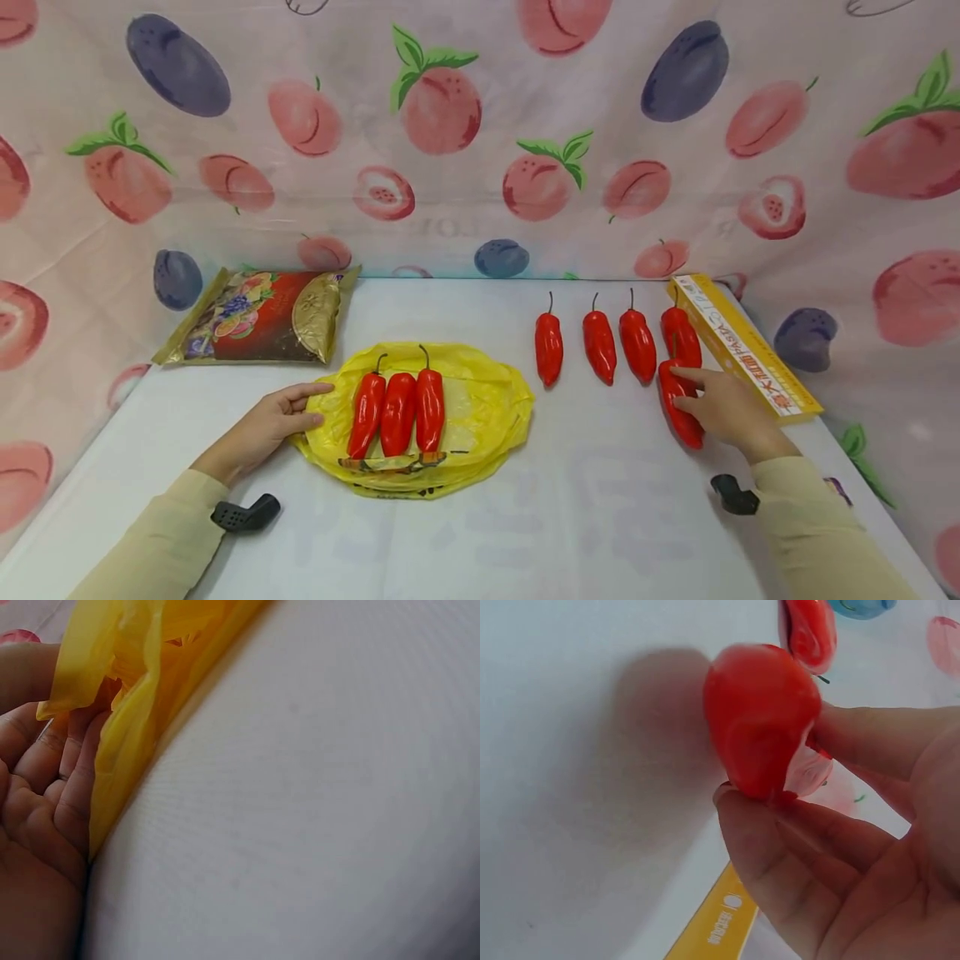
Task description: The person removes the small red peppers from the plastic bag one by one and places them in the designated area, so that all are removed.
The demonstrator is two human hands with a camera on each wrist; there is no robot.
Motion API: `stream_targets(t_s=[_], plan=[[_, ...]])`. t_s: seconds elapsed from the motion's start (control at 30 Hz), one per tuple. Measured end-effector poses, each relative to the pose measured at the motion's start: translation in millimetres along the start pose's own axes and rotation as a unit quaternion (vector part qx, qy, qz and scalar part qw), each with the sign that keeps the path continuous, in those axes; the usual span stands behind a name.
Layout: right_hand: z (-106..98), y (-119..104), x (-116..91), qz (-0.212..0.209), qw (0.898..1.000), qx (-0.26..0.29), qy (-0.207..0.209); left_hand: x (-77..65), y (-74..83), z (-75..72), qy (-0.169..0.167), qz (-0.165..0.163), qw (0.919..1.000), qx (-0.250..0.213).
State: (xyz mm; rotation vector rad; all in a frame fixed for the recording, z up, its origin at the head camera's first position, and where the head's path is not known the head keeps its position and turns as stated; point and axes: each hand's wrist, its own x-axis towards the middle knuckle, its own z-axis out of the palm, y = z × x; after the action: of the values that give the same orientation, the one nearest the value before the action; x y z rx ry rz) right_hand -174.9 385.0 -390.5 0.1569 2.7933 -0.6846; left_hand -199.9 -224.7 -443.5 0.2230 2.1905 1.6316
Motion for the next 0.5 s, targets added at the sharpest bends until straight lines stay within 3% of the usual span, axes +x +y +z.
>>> stream_targets(t_s=[0.5], plan=[[1.8,0.2,7.3,0.035,0.999,-0.008,-0.007,2.0,-2.9,-0.1,-0.005,0.011,0.9999,-0.012]])
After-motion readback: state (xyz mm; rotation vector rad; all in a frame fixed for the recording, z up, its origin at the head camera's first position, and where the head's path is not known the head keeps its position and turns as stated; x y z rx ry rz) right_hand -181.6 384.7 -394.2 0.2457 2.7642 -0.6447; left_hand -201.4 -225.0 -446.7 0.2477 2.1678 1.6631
